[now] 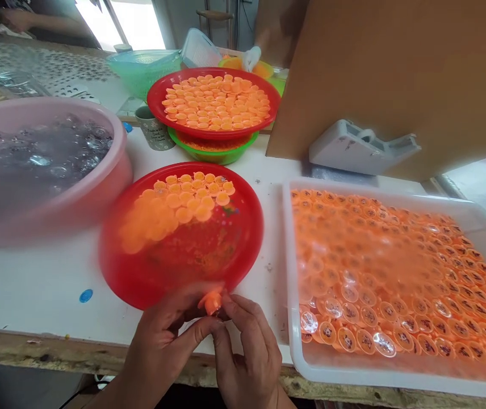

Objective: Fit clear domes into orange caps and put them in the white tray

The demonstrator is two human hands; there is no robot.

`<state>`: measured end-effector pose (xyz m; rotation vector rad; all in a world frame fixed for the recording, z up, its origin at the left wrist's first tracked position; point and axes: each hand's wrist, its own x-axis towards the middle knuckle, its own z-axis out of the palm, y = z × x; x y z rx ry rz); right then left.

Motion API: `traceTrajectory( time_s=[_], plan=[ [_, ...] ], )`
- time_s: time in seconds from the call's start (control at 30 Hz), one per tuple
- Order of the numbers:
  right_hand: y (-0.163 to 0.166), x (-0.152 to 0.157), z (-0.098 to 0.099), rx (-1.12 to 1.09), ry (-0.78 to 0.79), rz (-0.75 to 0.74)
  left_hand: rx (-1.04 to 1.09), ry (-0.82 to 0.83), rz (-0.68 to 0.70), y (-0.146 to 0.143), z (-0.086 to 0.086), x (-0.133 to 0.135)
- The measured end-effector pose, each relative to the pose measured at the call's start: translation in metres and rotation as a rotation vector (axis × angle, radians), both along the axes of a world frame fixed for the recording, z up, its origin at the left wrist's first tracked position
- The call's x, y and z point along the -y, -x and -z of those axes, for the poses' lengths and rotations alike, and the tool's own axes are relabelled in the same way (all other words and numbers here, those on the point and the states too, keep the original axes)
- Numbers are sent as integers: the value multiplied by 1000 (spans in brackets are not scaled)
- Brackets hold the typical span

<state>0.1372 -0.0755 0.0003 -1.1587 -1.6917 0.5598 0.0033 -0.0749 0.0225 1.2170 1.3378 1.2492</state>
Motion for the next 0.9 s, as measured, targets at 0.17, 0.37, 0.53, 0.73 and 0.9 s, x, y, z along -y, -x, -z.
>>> traceTrajectory(
  time_s=[0.17, 0.37, 0.53, 0.73, 0.9],
  plan=[
    [-3, -1, 1, 25, -44, -39, -143, -187, -45, -2, 0, -1],
    [1, 1, 4, 30, -64, 0, -86, -123, -91, -7, 6, 3],
    [-3, -5, 12, 53, -24, -71, 165, 87, -77, -4, 10, 2],
    [-12, -23, 4, -144, 243, -203, 330, 272, -28, 7, 5, -7],
    [-16, -24, 5, -246, 327, -138, 356, 309, -25, -2, 3, -14]
  ],
)
